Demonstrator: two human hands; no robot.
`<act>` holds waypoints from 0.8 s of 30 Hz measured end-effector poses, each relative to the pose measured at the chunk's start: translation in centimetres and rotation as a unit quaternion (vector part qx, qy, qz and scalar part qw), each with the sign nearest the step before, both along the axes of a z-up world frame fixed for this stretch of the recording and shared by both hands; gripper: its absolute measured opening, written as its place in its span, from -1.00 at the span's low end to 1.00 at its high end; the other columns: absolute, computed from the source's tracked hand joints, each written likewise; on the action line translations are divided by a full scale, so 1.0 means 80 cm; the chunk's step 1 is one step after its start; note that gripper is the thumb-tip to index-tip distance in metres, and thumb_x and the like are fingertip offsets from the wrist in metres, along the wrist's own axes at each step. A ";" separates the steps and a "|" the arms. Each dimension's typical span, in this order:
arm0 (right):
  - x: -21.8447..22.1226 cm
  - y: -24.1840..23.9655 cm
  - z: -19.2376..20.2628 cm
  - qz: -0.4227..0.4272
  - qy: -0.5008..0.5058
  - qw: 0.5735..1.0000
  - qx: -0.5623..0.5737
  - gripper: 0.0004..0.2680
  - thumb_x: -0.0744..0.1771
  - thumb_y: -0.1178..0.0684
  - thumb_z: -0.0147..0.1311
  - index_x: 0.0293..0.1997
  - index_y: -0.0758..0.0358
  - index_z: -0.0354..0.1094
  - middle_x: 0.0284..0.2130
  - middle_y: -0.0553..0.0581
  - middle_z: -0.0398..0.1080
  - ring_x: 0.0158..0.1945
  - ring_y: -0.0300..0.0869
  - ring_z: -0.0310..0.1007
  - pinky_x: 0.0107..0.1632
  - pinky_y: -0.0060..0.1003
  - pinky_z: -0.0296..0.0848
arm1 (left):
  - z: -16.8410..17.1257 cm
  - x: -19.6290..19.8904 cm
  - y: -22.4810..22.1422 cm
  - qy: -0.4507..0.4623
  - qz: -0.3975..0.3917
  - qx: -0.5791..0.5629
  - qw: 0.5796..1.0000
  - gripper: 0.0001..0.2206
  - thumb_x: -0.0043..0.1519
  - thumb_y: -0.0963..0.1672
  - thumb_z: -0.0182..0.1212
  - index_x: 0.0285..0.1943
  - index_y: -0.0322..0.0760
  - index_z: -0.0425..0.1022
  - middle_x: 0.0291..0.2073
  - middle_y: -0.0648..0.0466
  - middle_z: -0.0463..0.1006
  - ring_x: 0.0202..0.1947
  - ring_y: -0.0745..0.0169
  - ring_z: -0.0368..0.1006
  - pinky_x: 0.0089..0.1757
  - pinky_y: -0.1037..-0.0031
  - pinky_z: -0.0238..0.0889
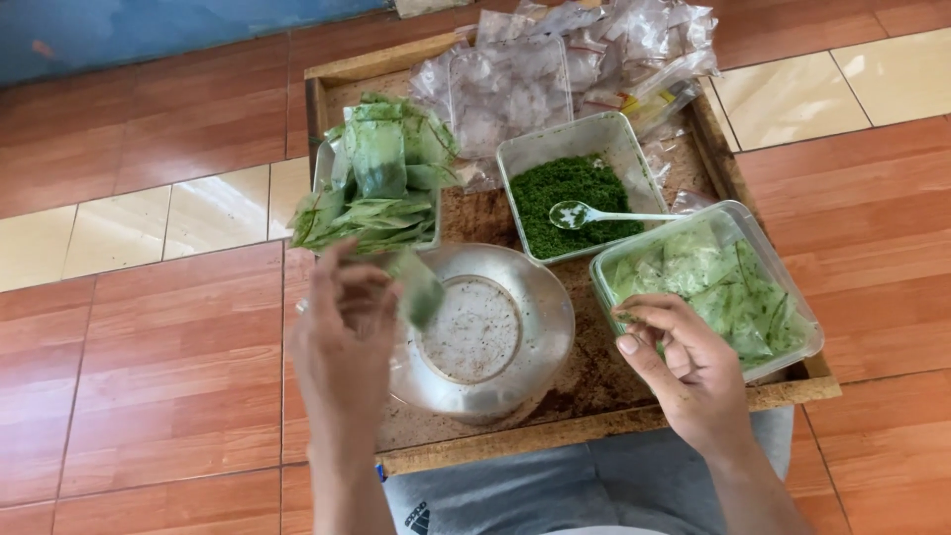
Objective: The person prepares betel quids by hand using a spoon to scoop a green paste into leaves, folding the leaves into small parcels, and then placing them into a plastic container.
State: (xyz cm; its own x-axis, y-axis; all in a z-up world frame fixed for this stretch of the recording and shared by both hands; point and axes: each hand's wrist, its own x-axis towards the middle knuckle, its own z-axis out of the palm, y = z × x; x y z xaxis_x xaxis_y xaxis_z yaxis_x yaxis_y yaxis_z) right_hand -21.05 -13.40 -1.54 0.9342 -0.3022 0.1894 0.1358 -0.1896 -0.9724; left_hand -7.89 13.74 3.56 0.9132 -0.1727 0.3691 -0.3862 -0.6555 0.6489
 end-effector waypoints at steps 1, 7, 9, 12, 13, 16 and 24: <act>0.000 0.000 0.000 -0.002 0.001 1.000 0.001 -0.81 0.33 0.22 0.06 0.03 0.45 0.41 0.00 0.23 0.40 -0.09 -0.15 0.46 0.08 -0.34 0.51 | 0.007 0.011 0.003 0.001 -0.002 0.001 1.000 -0.45 0.20 -0.26 0.33 0.37 -0.27 0.21 -0.11 0.02 0.62 -0.24 0.22 0.59 -0.18 0.43 0.54; 0.000 -0.005 -0.007 0.015 -0.021 0.999 0.037 -0.80 0.34 0.22 0.05 0.05 0.44 0.40 0.00 0.25 0.39 -0.01 -0.13 0.46 0.07 -0.34 0.53 | 0.070 0.083 0.011 -0.185 -0.084 0.042 0.978 -0.58 0.31 -0.30 0.46 0.27 -0.46 0.35 -0.10 -0.14 0.66 -0.15 0.11 0.65 -0.25 0.39 0.59; 0.000 -0.006 -0.006 0.016 -0.005 0.999 0.040 -0.79 0.33 0.18 0.08 0.04 0.44 0.43 -0.02 0.25 0.40 -0.01 -0.12 0.46 0.01 -0.35 0.56 | 0.081 0.104 0.015 -0.254 -0.093 0.065 0.961 -0.63 0.34 -0.34 0.51 0.23 -0.54 0.40 -0.09 -0.17 0.67 -0.13 0.07 0.65 -0.25 0.40 0.55; -0.001 -0.007 -0.006 0.008 0.006 1.000 0.013 -0.77 0.32 0.12 0.09 0.02 0.46 0.42 0.00 0.28 0.40 0.12 -0.04 0.46 0.22 -0.21 0.51 | 0.073 0.140 0.015 -0.229 -0.111 0.011 0.967 -0.68 0.36 -0.37 0.47 0.20 -0.55 0.42 -0.09 -0.22 0.64 -0.19 0.08 0.59 -0.29 0.45 0.50; -0.002 -0.008 -0.006 0.008 0.006 1.000 0.014 -0.77 0.32 0.12 0.09 0.02 0.46 0.42 0.00 0.28 0.40 0.12 -0.04 0.46 0.22 -0.21 0.51 | 0.069 0.148 0.014 -0.229 -0.112 0.011 0.967 -0.68 0.36 -0.37 0.47 0.20 -0.55 0.42 -0.09 -0.22 0.64 -0.19 0.08 0.59 -0.29 0.45 0.50; -0.001 -0.009 -0.005 0.011 0.005 1.000 0.016 -0.77 0.32 0.12 0.08 0.03 0.43 0.42 0.00 0.25 0.38 0.11 -0.07 0.46 0.20 -0.25 0.52 | 0.057 0.172 0.012 -0.192 -0.093 -0.002 0.977 -0.69 0.32 -0.34 0.47 0.16 -0.46 0.46 -0.13 -0.12 0.64 -0.19 0.16 0.58 -0.25 0.48 0.48; 0.000 -0.011 -0.008 0.027 -0.010 0.999 0.040 -0.80 0.33 0.16 0.09 0.01 0.43 0.43 -0.03 0.24 0.38 0.04 -0.09 0.45 0.11 -0.27 0.54 | 0.039 0.177 0.009 -0.162 -0.073 0.039 0.983 -0.64 0.28 -0.29 0.42 0.23 -0.39 0.44 0.08 -0.03 0.61 0.07 0.10 0.52 -0.11 0.25 0.40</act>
State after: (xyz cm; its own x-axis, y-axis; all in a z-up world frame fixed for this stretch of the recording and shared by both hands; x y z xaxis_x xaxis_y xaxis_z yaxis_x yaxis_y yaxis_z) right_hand -21.03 -14.28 -2.15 0.9458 -0.2672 0.1846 0.1622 -0.1036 -0.9813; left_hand 6.31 14.49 6.71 0.7135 -0.3324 0.6169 -0.6580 -0.6204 0.4267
